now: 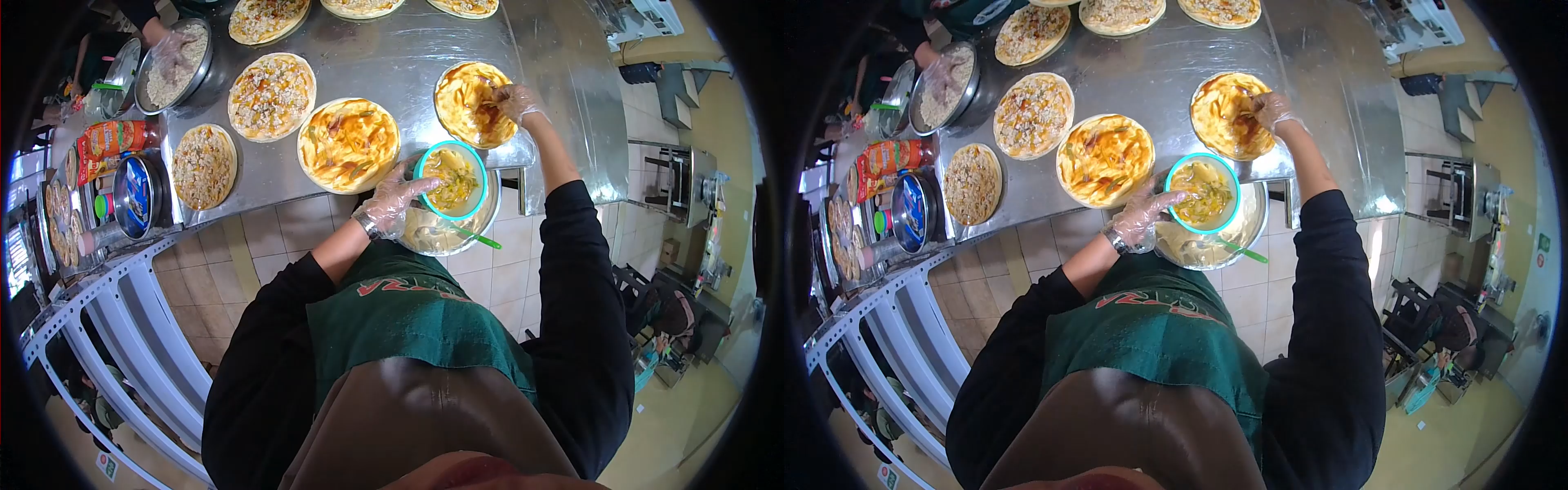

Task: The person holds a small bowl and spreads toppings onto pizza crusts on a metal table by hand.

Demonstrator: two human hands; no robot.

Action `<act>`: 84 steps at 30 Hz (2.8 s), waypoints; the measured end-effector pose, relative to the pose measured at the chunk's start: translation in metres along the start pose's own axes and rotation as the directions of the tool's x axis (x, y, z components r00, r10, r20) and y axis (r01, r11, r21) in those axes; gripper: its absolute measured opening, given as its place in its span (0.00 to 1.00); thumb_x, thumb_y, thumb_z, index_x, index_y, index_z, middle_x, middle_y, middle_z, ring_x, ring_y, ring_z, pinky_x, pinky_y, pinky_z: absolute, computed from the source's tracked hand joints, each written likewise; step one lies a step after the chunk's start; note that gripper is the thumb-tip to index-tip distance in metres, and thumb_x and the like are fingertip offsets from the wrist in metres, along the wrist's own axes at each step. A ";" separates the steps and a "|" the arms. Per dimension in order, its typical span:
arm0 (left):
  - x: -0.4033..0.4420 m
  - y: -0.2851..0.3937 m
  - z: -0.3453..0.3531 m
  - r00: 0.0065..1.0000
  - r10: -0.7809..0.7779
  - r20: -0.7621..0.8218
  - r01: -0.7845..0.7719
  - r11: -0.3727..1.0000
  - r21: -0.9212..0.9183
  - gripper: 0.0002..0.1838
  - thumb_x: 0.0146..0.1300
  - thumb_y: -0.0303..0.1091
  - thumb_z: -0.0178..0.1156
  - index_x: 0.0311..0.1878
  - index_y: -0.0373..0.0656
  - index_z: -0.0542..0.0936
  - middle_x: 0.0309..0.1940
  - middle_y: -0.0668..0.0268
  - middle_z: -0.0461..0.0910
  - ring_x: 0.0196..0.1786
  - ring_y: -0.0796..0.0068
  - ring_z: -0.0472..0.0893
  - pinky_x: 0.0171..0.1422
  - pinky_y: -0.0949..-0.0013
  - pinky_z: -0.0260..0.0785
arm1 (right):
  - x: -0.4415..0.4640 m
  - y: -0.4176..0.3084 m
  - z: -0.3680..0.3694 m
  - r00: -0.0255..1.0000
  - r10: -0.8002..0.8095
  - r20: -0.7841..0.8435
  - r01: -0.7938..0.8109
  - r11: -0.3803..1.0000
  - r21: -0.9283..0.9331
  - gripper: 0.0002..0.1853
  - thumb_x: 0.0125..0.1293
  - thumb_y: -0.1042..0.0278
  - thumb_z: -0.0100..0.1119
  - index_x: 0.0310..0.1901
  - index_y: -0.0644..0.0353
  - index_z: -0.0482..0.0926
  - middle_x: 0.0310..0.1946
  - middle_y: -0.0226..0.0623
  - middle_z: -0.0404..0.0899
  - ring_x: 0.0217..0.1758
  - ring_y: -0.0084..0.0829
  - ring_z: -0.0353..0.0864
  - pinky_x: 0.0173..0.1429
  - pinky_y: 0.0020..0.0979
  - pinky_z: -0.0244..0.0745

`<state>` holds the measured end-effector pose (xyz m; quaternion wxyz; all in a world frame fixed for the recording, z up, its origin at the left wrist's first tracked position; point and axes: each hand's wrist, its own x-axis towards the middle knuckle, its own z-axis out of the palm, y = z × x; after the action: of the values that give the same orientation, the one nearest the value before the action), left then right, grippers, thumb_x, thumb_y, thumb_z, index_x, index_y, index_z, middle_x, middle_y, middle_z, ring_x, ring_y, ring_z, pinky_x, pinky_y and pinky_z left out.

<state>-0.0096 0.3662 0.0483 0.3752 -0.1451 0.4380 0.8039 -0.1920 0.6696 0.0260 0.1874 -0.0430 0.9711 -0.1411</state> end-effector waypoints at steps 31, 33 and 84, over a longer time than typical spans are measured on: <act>-0.014 0.000 -0.015 0.999 0.033 0.034 -0.030 0.996 -0.081 0.38 0.58 0.38 0.69 0.69 0.41 0.62 0.58 0.62 0.73 0.58 0.70 0.75 0.53 0.63 0.76 | -0.084 -0.103 -0.028 0.946 -0.317 -0.067 0.321 0.884 0.340 0.07 0.56 0.71 0.66 0.37 0.59 0.84 0.35 0.37 0.84 0.38 0.32 0.83 0.46 0.32 0.78; -0.014 0.002 -0.015 0.998 0.039 0.059 -0.033 0.994 -0.106 0.36 0.58 0.38 0.68 0.68 0.40 0.64 0.58 0.63 0.74 0.58 0.70 0.75 0.55 0.64 0.75 | -0.116 -0.124 -0.021 0.875 -0.484 -0.008 0.452 0.811 0.371 0.06 0.55 0.75 0.67 0.36 0.60 0.84 0.34 0.36 0.84 0.36 0.29 0.83 0.44 0.31 0.78; -0.009 0.028 0.011 0.992 0.129 0.007 -0.129 0.992 0.001 0.40 0.57 0.36 0.69 0.69 0.36 0.61 0.57 0.60 0.73 0.58 0.71 0.75 0.59 0.65 0.73 | -0.129 -0.103 -0.016 0.870 -0.492 -0.033 0.493 0.869 0.045 0.11 0.53 0.69 0.64 0.39 0.61 0.83 0.34 0.43 0.83 0.38 0.44 0.83 0.45 0.37 0.78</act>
<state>-0.0228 0.3618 0.0766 0.3242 -0.1137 0.4456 0.8267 -0.0752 0.5927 0.1160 0.1363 -0.2827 0.9260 -0.2100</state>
